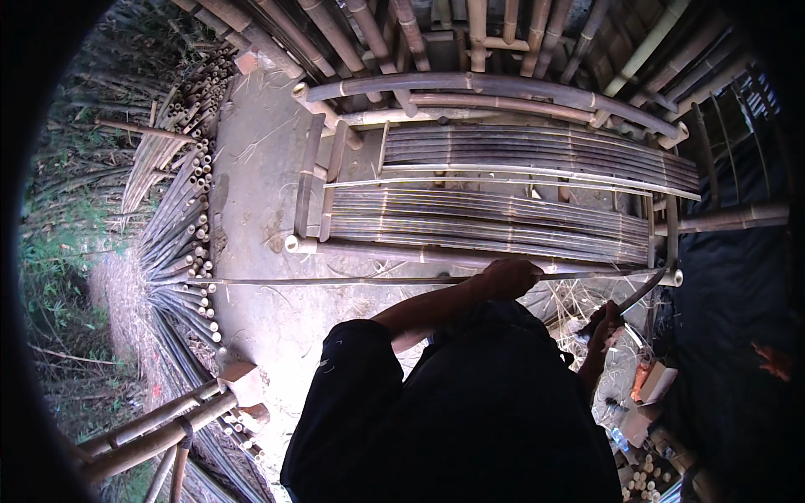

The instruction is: The person uses a machete to split long bamboo poles into thin strips. They repeatedly position the bamboo against a wooden frame, strike it with the machete to split the material, and then stack the resulting strips.

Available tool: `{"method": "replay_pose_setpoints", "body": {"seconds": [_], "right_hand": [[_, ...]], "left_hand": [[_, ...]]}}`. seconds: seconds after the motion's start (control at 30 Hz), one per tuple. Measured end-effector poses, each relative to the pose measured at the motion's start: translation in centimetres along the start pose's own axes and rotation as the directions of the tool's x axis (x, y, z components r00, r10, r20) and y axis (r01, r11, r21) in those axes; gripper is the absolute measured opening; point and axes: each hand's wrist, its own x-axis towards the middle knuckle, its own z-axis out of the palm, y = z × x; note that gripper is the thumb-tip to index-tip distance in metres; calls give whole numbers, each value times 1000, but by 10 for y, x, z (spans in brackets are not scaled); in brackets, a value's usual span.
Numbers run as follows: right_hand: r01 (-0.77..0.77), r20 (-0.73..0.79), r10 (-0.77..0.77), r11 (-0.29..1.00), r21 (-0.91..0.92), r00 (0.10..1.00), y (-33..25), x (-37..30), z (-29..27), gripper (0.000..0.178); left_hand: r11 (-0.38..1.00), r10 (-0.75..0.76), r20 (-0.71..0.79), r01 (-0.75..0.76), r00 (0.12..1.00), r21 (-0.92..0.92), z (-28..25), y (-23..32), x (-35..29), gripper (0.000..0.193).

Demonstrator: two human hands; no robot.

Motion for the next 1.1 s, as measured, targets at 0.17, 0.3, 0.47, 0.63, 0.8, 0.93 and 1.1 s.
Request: {"method": "replay_pose_setpoints", "body": {"seconds": [0.17,0.3,0.47,0.63,0.8,0.93,1.1], "right_hand": [[-36,1,36,999,-19,999,-20,-16,10,37],[-119,-29,120,993,5,992,-25,-25,13,38],[-280,-55,306,919,276,950,-15,-26,21,50],[-384,115,367,869,312,923,8,-15,12,45],[-437,159,411,779,450,898,32,9,27,33],[-371,51,396,798,475,917,47,35,50,24],[-465,64,470,830,307,881,94,82,65,28]], "left_hand": [[999,-31,60,29,998,31,-1,-2,3,27],[1000,-19,81,17,997,23,2,0,8,28],[999,49,23,-49,999,12,22,-4,27,28],[996,19,142,-31,990,84,31,-5,50,27],[994,21,173,-39,985,99,46,-21,77,26],[989,-96,195,70,976,134,50,-42,98,33],[888,-454,-95,459,886,38,41,-174,141,50]]}}
